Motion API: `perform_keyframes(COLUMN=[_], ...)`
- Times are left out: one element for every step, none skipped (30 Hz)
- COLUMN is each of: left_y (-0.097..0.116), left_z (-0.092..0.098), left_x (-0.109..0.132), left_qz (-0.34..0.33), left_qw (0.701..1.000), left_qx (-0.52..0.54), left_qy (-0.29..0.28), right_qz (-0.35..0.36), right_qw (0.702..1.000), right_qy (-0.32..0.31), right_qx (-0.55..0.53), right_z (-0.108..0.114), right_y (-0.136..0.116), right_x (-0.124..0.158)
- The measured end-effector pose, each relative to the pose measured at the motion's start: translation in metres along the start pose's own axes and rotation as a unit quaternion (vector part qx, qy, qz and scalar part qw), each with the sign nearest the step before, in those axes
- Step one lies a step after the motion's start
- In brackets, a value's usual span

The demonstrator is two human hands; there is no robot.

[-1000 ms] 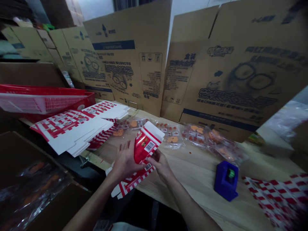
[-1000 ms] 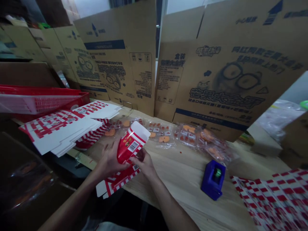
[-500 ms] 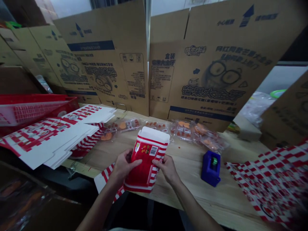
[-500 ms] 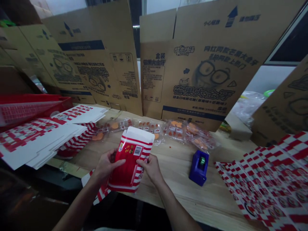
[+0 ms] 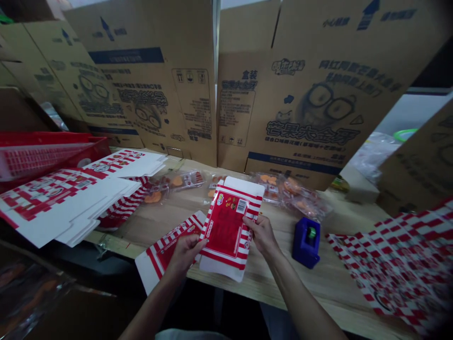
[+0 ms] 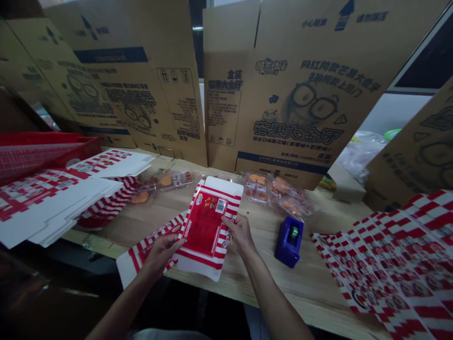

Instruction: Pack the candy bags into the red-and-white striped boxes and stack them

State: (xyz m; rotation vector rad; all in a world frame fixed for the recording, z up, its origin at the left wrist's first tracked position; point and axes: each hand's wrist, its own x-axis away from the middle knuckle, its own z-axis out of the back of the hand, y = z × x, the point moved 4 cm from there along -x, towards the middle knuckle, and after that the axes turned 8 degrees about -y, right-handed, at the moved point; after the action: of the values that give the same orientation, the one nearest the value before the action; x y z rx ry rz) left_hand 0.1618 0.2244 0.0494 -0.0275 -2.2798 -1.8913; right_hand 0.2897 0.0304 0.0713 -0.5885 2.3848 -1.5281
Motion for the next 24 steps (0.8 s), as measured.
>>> perform_keyframes(left_y=[-0.006, -0.011, -0.014, -0.014, -0.013, -0.009, -0.004, 0.002, 0.007, 0.012, 0.014, 0.014, 0.012, 0.008, 0.003, -0.004, -0.011, -0.018, -0.024, -0.029, -0.032, -0.034, -0.035, -0.035], left_z=[0.001, 0.001, 0.001, 0.000, -0.001, -0.002, -0.003, -0.005, -0.007, -0.009, -0.012, -0.015, -0.018, -0.021, -0.022, -0.022, -0.021, -0.020, -0.018, -0.016, -0.015, -0.014, -0.014, -0.014], left_x=[0.002, 0.004, 0.005, 0.005, 0.004, 0.002, 0.000, -0.003, -0.007, -0.010, -0.013, -0.016, -0.017, -0.018, -0.017, -0.015, -0.013, -0.010, -0.007, -0.004, -0.002, -0.001, 0.000, 0.000], left_qz=[-0.005, -0.010, -0.013, -0.017, -0.023, -0.032, -0.044, -0.058, -0.071, -0.084, -0.094, -0.100, -0.104, -0.106, -0.106, -0.102, -0.096, -0.087, -0.080, -0.076, -0.075, -0.075, -0.073, -0.067], left_qw=[1.000, 0.999, 0.999, 0.999, 0.999, 0.998, 0.998, 0.997, 0.997, 0.996, 0.996, 0.995, 0.994, 0.994, 0.994, 0.995, 0.995, 0.994, 0.992, 0.991, 0.992, 0.993, 0.995, 0.997], left_qx=[0.005, 0.009, 0.005, -0.010, -0.028, -0.045, -0.054, -0.051, -0.037, -0.015, 0.006, 0.022, 0.030, 0.027, 0.013, -0.011, -0.040, -0.068, -0.090, -0.102, -0.101, -0.086, -0.063, -0.036], left_qy=[0.023, 0.038, 0.044, 0.041, 0.030, 0.018, 0.009, 0.004, 0.002, 0.003, 0.004, 0.000, -0.006, -0.010, -0.009, -0.004, 0.005, 0.016, 0.025, 0.029, 0.028, 0.023, 0.013, 0.001], right_qz=[0.000, -0.001, -0.003, -0.008, -0.017, -0.029, -0.046, -0.067, -0.090, -0.113, -0.133, -0.146, -0.149, -0.139, -0.116, -0.087, -0.054, -0.024, -0.003, 0.009, 0.015, 0.015, 0.014, 0.013], right_qw=[1.000, 1.000, 1.000, 1.000, 1.000, 1.000, 0.999, 0.997, 0.995, 0.991, 0.986, 0.982, 0.979, 0.980, 0.985, 0.990, 0.995, 0.997, 0.997, 0.995, 0.993, 0.991, 0.989, 0.988], right_qy=[0.000, 0.002, 0.007, 0.011, 0.012, 0.007, -0.006, -0.025, -0.048, -0.074, -0.100, -0.123, -0.137, -0.140, -0.129, -0.106, -0.078, -0.051, -0.030, -0.018, -0.011, -0.007, -0.005, -0.005], right_qx=[0.004, 0.007, 0.008, 0.008, 0.007, 0.007, 0.009, 0.012, 0.015, 0.017, 0.016, 0.012, 0.006, 0.003, 0.005, 0.014, 0.030, 0.052, 0.076, 0.099, 0.119, 0.135, 0.146, 0.157], right_z=[0.002, 0.003, 0.005, 0.007, 0.009, 0.010, 0.011, 0.011, 0.011, 0.010, 0.009, 0.007, 0.007, 0.007, 0.010, 0.013, 0.018, 0.023, 0.027, 0.031, 0.034, 0.037, 0.039, 0.041], right_y=[0.000, 0.001, 0.002, 0.004, 0.007, 0.010, 0.014, 0.019, 0.025, 0.032, 0.038, 0.045, 0.050, 0.054, 0.056, 0.056, 0.055, 0.053, 0.052, 0.051, 0.051, 0.052, 0.053, 0.054], right_x=[-0.001, -0.002, -0.002, 0.000, 0.002, 0.007, 0.012, 0.020, 0.028, 0.038, 0.049, 0.059, 0.068, 0.076, 0.081, 0.085, 0.086, 0.087, 0.087, 0.087, 0.086, 0.086, 0.085, 0.084])
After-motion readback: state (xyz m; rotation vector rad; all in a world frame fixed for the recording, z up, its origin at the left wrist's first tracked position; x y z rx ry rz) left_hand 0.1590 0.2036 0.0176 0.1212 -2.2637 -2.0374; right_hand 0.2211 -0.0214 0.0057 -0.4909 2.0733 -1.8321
